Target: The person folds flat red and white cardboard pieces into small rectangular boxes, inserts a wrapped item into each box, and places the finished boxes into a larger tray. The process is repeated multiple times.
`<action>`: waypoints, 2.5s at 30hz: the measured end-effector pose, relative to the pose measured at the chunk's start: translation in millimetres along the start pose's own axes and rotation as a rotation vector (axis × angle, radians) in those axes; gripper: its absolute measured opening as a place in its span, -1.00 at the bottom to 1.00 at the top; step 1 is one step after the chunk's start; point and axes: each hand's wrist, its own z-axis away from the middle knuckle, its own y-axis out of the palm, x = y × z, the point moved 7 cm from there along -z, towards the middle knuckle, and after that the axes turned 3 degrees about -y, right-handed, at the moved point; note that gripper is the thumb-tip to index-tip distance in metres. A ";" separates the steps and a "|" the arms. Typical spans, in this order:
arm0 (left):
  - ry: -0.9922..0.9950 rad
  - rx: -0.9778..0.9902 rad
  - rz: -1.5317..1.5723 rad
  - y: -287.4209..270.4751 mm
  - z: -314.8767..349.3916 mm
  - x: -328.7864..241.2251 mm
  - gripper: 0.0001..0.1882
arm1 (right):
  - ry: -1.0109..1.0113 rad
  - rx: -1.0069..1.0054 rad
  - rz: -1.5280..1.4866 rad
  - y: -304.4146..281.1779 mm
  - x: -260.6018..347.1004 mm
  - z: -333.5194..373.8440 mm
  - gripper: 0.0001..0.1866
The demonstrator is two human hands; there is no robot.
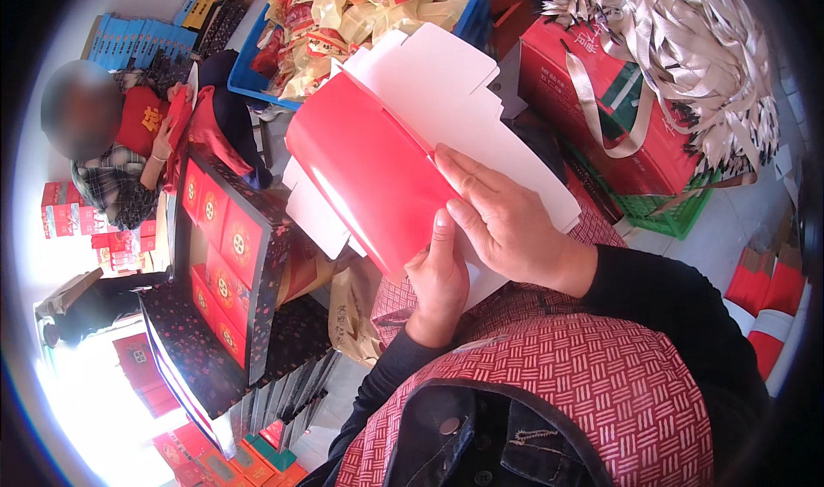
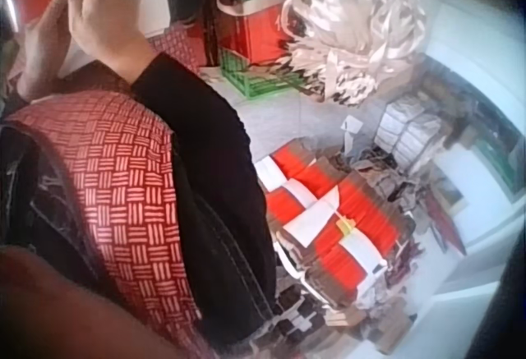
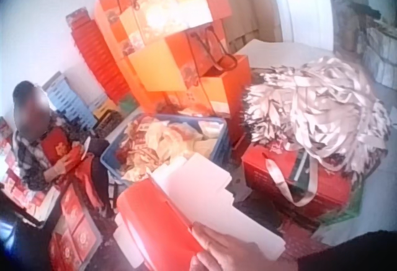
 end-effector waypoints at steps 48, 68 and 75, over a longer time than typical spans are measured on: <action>-0.128 0.056 0.185 3.0 -5.7 20.7 -0.52 | 0.083 0.124 -0.439 7.6 -20.9 6.7 -0.61; -0.401 0.746 -0.274 -17.4 62.9 -78.0 -0.66 | 0.446 0.189 -0.738 1.9 -36.8 -27.7 -0.13; 0.207 0.033 -0.253 -22.5 -16.0 -103.1 -0.09 | 0.319 0.320 -0.777 17.0 -9.1 22.4 -0.04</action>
